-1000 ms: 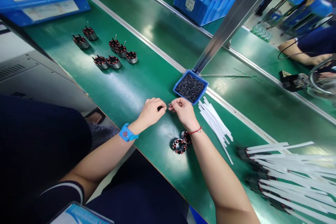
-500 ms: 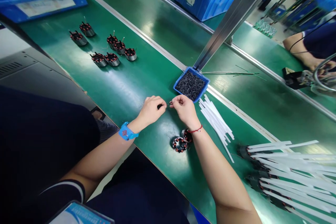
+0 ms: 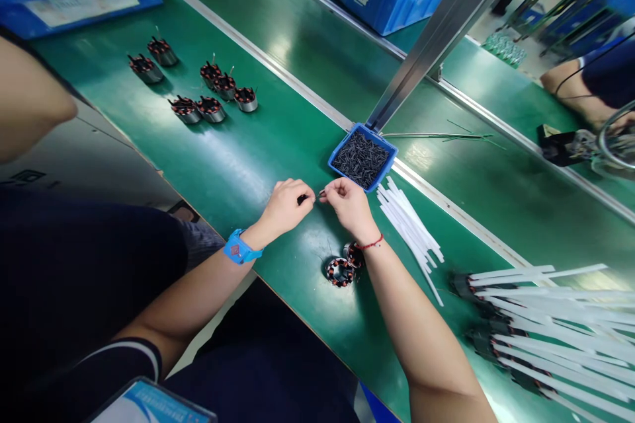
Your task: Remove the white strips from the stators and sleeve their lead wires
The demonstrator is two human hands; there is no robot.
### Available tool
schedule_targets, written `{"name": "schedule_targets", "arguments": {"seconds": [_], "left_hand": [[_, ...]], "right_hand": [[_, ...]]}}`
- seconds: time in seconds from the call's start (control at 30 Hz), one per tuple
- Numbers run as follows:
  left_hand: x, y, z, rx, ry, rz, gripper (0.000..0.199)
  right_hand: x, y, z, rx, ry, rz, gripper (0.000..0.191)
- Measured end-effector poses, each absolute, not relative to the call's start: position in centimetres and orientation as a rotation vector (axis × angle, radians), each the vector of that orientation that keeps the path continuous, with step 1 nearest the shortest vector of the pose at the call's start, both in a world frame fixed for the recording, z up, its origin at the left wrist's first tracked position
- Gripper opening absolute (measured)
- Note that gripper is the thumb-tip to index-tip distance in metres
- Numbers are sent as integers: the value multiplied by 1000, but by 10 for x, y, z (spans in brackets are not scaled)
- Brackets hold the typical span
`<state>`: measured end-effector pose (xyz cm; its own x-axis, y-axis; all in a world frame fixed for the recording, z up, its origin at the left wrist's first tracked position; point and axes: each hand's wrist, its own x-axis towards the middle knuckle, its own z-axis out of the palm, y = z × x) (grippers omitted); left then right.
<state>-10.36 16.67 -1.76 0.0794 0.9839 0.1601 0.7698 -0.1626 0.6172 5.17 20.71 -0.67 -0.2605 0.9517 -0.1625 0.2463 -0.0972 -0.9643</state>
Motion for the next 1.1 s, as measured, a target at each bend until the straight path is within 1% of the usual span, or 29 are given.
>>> {"name": "schedule_targets", "arguments": {"seconds": [0.2, 0.43, 0.9, 1.1], "left_hand": [[-103, 167, -18, 1995, 1733, 782, 15], [-104, 167, -18, 1992, 1734, 777, 15], [-103, 167, -18, 1978, 1746, 766, 15], [-103, 167, -19, 1975, 1744, 773, 14]], "right_hand": [[51, 207, -8, -1318, -1520, 1401, 14], [52, 208, -7, -1316, -1528, 1424, 18], [50, 206, -5, -1321, -1573, 1497, 15], [53, 204, -4, -1348, -1663, 1448, 13]]}}
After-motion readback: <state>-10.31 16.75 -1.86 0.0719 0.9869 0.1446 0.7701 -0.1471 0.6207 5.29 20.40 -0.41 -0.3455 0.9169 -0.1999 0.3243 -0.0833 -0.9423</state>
